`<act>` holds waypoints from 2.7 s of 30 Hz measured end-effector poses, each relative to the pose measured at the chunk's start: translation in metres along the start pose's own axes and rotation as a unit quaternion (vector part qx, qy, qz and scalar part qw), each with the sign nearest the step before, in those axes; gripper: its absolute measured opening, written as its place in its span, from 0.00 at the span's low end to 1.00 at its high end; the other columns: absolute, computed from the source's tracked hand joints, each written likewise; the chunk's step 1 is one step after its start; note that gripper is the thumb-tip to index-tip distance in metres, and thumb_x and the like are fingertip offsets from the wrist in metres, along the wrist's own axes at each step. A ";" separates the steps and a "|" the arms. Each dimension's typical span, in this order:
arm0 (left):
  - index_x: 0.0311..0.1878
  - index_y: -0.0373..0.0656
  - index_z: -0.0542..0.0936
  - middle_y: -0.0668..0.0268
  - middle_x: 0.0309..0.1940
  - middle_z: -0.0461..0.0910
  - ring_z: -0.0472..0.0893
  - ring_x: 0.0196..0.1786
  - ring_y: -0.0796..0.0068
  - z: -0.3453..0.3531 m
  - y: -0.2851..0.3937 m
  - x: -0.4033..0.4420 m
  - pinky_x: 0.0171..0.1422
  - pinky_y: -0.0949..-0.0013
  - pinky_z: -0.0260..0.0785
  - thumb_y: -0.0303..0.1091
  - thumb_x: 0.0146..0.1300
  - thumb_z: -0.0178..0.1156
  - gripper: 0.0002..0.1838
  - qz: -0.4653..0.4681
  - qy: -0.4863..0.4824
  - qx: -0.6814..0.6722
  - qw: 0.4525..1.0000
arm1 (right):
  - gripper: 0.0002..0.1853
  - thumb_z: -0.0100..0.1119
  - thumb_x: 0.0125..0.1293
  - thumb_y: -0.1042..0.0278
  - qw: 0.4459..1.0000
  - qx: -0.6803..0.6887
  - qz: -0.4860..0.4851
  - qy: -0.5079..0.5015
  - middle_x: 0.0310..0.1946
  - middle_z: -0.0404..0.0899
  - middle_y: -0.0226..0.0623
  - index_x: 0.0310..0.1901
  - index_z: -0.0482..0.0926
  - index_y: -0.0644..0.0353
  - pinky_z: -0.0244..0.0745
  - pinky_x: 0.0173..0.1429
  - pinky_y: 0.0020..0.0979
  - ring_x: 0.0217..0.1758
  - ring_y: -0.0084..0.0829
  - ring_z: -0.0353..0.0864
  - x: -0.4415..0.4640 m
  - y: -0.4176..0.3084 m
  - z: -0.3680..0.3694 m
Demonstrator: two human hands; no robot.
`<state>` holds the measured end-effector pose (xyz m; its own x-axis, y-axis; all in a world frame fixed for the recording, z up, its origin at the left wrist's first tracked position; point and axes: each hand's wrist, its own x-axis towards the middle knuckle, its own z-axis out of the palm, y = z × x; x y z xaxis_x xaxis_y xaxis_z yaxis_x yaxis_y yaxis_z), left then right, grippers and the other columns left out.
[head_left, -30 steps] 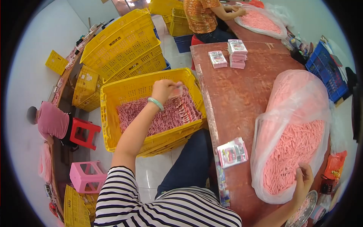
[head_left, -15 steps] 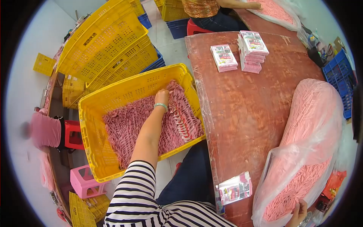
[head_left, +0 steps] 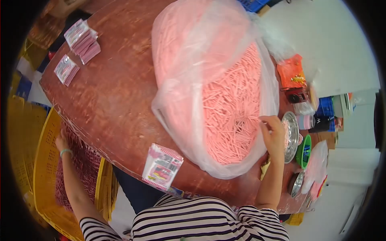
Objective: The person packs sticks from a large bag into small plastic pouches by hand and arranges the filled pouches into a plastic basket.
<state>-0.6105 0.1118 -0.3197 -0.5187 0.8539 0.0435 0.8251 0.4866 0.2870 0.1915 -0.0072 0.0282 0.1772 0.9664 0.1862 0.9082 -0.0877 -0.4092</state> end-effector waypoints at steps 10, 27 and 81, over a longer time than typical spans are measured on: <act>0.50 0.34 0.82 0.59 0.42 0.84 0.81 0.43 0.67 -0.177 0.088 -0.084 0.47 0.66 0.72 0.47 0.72 0.54 0.22 -0.041 0.092 -0.100 0.990 | 0.09 0.63 0.54 0.75 0.980 0.002 -0.075 -0.186 0.31 0.74 0.44 0.38 0.80 0.68 0.72 0.41 0.36 0.35 0.42 0.77 -0.008 0.034 0.027; 0.38 0.37 0.84 0.60 0.35 0.82 0.80 0.40 0.65 -0.216 0.333 -0.339 0.45 0.67 0.71 0.26 0.58 0.64 0.06 0.263 -0.036 -0.302 0.916 | 0.11 0.66 0.49 0.72 0.947 0.037 -0.157 -0.278 0.28 0.80 0.49 0.34 0.80 0.67 0.75 0.43 0.40 0.37 0.45 0.82 0.001 0.044 0.030; 0.53 0.42 0.79 0.58 0.39 0.83 0.84 0.39 0.67 -0.316 0.382 -0.332 0.46 0.68 0.74 0.31 0.65 0.60 0.14 0.427 -0.206 -0.409 0.780 | 0.20 0.70 0.42 0.59 0.959 0.057 -0.087 -0.263 0.23 0.80 0.51 0.31 0.79 0.68 0.74 0.33 0.43 0.28 0.47 0.82 0.001 0.080 0.062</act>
<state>-0.1939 -0.0441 0.0784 0.3966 0.8712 0.2894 0.3250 -0.4281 0.8433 0.2406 0.0015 -0.0600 -0.2159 0.9546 -0.2050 0.8546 0.0832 -0.5127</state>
